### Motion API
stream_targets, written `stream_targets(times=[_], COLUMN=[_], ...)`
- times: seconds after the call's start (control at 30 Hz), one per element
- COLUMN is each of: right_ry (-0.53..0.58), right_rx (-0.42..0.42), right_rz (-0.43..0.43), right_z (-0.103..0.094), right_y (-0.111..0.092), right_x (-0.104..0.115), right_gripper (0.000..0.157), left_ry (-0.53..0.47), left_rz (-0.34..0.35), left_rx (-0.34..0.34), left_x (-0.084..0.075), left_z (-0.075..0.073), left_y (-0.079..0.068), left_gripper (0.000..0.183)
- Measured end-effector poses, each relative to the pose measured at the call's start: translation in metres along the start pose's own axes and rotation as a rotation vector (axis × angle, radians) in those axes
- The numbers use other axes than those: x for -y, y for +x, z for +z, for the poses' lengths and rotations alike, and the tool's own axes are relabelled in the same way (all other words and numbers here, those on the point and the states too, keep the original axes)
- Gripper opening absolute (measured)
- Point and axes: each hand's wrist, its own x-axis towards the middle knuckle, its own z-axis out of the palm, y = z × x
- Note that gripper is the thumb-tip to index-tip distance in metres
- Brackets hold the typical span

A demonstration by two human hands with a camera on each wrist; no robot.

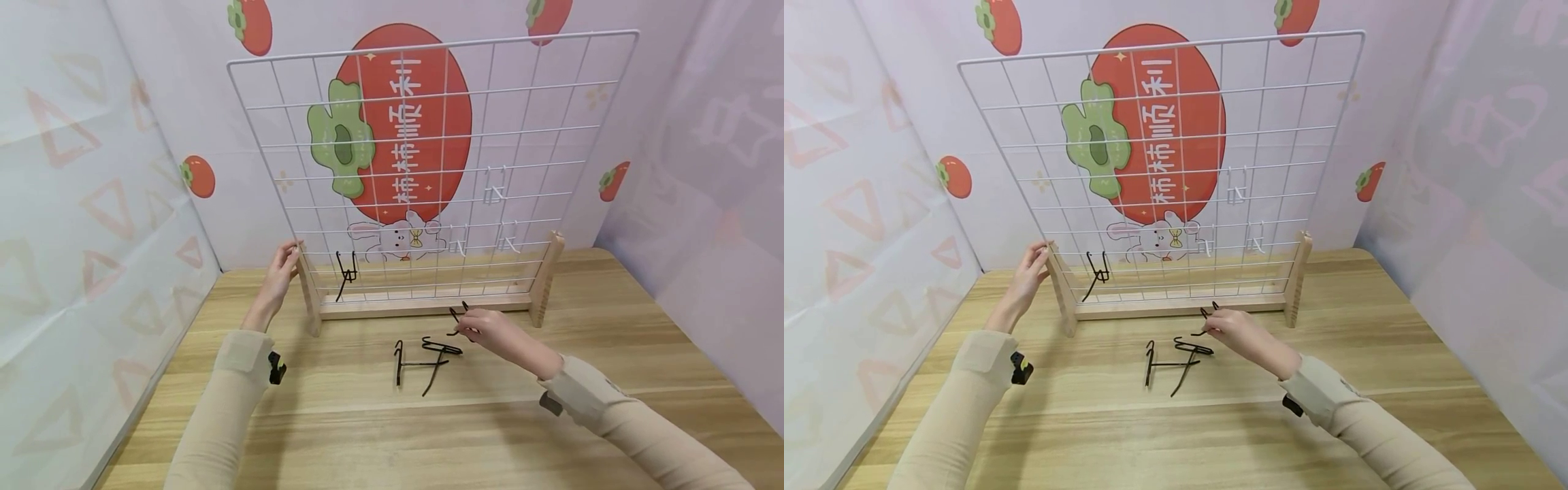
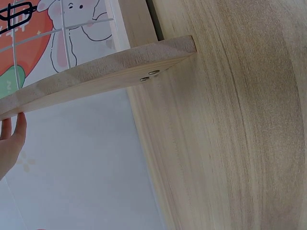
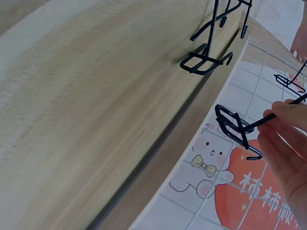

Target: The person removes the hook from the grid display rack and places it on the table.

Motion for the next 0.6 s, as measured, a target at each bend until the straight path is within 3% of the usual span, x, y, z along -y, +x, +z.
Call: stream_targets(times=[0.3, 0.6], right_ry=[0.05, -0.009], right_rx=[-0.043, 0.045], right_rz=[-0.084, -0.045], right_z=[0.004, 0.003], right_y=[-0.015, -0.025], right_x=[-0.01, -0.009], right_gripper=[0.011, 0.021], left_ry=[0.025, 0.016], left_rz=[0.014, -0.014], left_rx=[0.012, 0.017], left_x=[0.001, -0.008], left_z=[0.0, 0.004], left_y=[0.001, -0.003], left_gripper=[0.034, 0.041])
